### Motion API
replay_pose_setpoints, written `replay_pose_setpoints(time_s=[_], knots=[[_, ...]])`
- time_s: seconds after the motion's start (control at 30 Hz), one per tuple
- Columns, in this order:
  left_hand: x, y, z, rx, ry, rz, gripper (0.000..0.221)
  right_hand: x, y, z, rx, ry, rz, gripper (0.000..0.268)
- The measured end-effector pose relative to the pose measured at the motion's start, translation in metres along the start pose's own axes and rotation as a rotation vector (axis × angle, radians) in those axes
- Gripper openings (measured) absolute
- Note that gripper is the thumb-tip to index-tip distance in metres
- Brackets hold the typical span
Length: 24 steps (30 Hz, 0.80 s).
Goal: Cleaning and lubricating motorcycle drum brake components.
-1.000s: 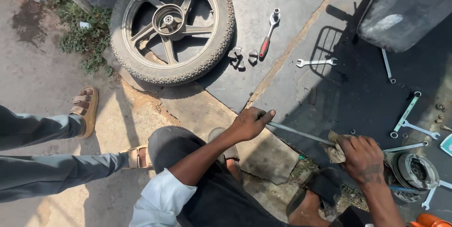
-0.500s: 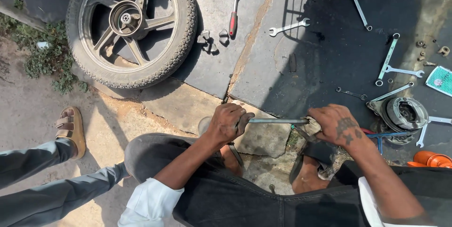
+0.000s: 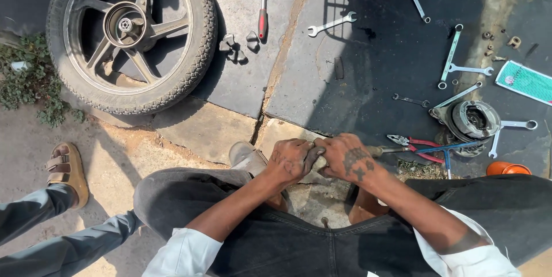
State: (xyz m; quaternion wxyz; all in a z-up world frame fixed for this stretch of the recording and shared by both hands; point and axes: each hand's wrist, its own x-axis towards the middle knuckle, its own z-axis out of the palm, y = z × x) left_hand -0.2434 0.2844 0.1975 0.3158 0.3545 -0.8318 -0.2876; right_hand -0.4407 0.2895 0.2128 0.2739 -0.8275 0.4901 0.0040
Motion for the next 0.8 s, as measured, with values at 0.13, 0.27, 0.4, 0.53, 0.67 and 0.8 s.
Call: replay_pose_setpoints(time_s=[0.13,0.27,0.4,0.53,0.67,0.8], knots=[[0.014,-0.003,-0.021,0.073,-0.029,-0.148,0.037,0.004,0.030,0.018,-0.016,0.290,-0.198,0.059],[0.019,-0.014,-0.058,0.090,0.112,-0.184,0.036,-0.002,0.063,-0.006,-0.116,0.287,-0.131,0.052],[-0.002,-0.067,-0.102,0.193,0.097,-0.420,0.061,-0.031,0.140,-0.013,-0.120,0.382,-0.068,0.040],[-0.003,-0.090,-0.134,-0.045,0.392,-0.823,0.072,-0.061,0.214,0.018,0.281,0.650,0.618,0.033],[0.007,-0.091,-0.111,-0.517,0.649,-0.893,0.065,-0.018,0.165,0.023,0.474,0.664,0.673,0.043],[0.018,-0.065,-0.104,-0.455,0.587,-0.911,0.067,0.011,0.120,0.074,0.688,0.485,0.643,0.055]])
